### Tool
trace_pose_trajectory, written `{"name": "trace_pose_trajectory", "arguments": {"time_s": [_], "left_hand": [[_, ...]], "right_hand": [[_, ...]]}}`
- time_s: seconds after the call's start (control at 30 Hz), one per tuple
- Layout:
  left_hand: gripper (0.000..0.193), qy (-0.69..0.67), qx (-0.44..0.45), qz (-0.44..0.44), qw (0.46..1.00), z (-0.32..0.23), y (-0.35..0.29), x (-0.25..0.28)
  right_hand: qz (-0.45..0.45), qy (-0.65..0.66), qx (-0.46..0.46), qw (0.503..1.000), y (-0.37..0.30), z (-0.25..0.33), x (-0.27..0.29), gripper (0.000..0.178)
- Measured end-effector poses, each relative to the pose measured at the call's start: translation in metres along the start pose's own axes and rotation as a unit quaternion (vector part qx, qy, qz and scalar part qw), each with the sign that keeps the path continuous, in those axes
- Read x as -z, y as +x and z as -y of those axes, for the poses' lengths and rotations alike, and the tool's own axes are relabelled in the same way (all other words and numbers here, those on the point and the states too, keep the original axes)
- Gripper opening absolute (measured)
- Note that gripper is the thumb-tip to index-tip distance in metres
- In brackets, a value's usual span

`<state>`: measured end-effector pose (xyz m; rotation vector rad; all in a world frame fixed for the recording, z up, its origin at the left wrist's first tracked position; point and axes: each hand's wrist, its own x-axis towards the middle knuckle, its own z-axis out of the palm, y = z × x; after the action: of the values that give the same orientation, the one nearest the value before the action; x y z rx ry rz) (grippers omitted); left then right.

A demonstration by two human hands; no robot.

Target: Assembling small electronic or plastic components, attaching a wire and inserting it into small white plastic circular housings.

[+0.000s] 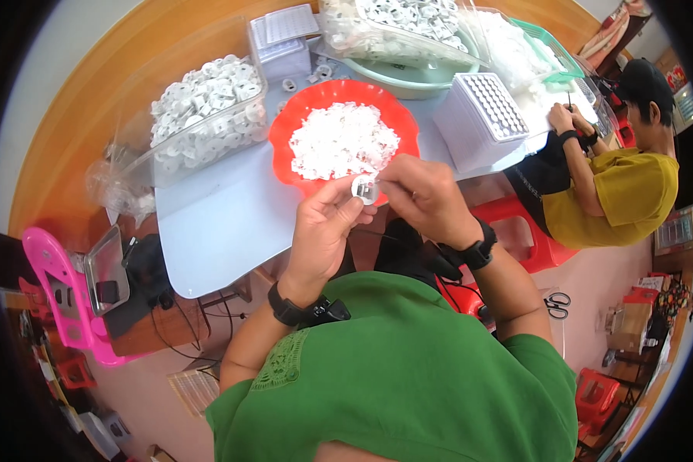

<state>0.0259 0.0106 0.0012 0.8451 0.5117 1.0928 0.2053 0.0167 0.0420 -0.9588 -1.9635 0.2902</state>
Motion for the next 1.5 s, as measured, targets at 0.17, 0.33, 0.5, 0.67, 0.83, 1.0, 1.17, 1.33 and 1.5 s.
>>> {"name": "trace_pose_trajectory", "arguments": {"time_s": [0.17, 0.33, 0.5, 0.67, 0.83, 1.0, 1.17, 1.33, 1.5], "left_hand": [[0.028, -0.008, -0.015, -0.044, 0.999, -0.009, -0.002, 0.002], [0.028, -0.006, -0.039, -0.047, 0.998, -0.010, -0.003, 0.009], [0.029, 0.031, -0.062, -0.065, 0.996, -0.013, -0.004, 0.008], [0.029, 0.048, -0.093, -0.049, 0.993, -0.015, -0.002, 0.006], [0.029, 0.009, -0.028, -0.052, 0.998, -0.015, 0.000, 0.013], [0.029, -0.030, -0.008, -0.040, 0.999, -0.012, 0.001, 0.013], [0.028, -0.030, -0.007, -0.041, 0.999, -0.011, 0.001, 0.011], [0.028, -0.021, -0.012, -0.043, 0.999, -0.011, 0.001, 0.010], [0.029, 0.001, -0.026, -0.072, 0.997, -0.006, 0.000, 0.007]], "right_hand": [[0.041, -0.055, 0.064, 0.996, 0.016, 0.002, -0.017, 0.011], [0.037, 0.077, -0.074, 0.994, 0.019, 0.007, -0.029, 0.010], [0.043, 0.147, -0.208, 0.966, 0.027, 0.012, -0.030, 0.007], [0.072, 0.174, -0.221, 0.957, 0.034, 0.007, -0.022, 0.004], [0.069, 0.127, -0.136, 0.980, 0.034, 0.003, -0.021, 0.007], [0.061, 0.116, -0.173, 0.976, 0.029, 0.006, -0.019, 0.007], [0.048, 0.089, -0.166, 0.981, 0.024, 0.007, -0.019, 0.005], [-0.016, -0.029, -0.011, 0.999, 0.021, 0.007, -0.026, 0.004], [0.018, -0.075, 0.016, 0.997, 0.018, 0.006, -0.025, 0.008]]}}
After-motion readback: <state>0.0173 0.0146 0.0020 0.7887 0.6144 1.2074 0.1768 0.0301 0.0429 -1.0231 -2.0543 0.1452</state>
